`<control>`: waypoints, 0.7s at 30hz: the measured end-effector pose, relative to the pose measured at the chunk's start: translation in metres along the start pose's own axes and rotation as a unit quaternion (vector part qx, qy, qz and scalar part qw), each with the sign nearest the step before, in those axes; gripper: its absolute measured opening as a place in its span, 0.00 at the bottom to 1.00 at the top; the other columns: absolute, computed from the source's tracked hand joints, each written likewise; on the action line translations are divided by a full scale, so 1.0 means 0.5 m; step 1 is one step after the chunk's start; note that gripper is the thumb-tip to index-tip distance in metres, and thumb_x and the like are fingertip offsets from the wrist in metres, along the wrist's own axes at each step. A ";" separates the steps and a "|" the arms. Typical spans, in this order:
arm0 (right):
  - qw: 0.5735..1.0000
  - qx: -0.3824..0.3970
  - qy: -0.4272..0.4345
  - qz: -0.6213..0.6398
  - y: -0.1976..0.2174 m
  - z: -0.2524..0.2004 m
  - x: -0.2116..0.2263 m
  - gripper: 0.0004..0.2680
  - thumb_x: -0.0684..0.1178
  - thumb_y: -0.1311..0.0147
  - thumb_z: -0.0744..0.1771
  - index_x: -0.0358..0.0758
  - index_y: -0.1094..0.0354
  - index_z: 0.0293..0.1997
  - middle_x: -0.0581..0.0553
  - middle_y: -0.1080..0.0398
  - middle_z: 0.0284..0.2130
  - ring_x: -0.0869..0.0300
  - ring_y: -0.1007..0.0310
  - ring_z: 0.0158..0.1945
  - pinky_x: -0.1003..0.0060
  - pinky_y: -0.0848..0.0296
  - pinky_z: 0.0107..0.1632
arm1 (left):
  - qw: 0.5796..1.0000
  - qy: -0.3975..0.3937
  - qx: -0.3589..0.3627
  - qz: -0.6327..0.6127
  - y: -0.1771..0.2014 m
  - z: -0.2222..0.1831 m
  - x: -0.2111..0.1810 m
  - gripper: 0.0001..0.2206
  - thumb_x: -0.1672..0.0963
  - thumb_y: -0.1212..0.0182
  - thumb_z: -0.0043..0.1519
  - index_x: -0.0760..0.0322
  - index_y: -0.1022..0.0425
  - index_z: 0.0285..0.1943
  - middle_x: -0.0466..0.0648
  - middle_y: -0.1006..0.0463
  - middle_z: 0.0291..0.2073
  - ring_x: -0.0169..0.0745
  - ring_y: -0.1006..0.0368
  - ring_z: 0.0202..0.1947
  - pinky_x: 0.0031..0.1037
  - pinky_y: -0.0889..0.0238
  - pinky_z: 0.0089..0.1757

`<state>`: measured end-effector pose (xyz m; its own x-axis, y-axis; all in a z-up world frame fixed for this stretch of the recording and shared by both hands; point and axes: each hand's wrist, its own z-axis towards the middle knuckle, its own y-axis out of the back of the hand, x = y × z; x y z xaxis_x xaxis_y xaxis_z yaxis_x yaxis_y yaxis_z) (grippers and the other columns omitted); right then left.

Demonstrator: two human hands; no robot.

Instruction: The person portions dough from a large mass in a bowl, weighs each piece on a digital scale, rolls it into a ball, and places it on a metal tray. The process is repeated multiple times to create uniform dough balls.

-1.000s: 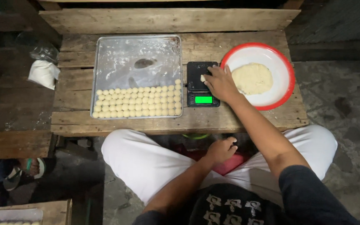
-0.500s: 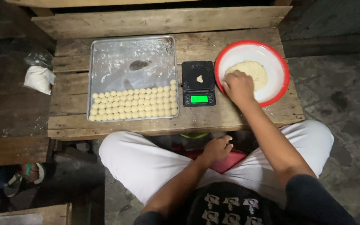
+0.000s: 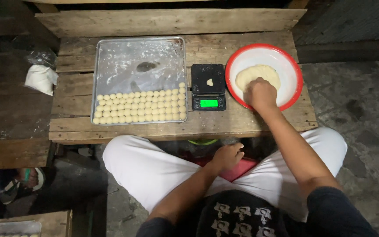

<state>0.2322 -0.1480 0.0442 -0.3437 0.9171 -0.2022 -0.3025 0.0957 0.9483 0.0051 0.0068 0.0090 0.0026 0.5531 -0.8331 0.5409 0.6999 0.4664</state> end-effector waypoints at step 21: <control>0.897 0.041 -0.049 0.437 0.071 0.108 0.191 0.05 0.46 0.43 0.69 0.43 0.20 0.44 0.37 0.26 0.36 0.40 0.24 0.45 0.45 0.26 0.50 | 0.999 -0.033 -0.010 0.003 -0.007 0.000 0.005 0.18 0.52 0.51 0.67 0.61 0.28 0.62 0.62 0.19 0.49 0.65 0.23 0.53 0.49 0.30 0.52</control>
<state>0.2367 -0.0363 0.0717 -0.3362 0.6844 0.6470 0.1130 -0.6527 0.7492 0.0032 0.0058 0.0053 0.0623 0.5268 -0.8477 0.5243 0.7054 0.4770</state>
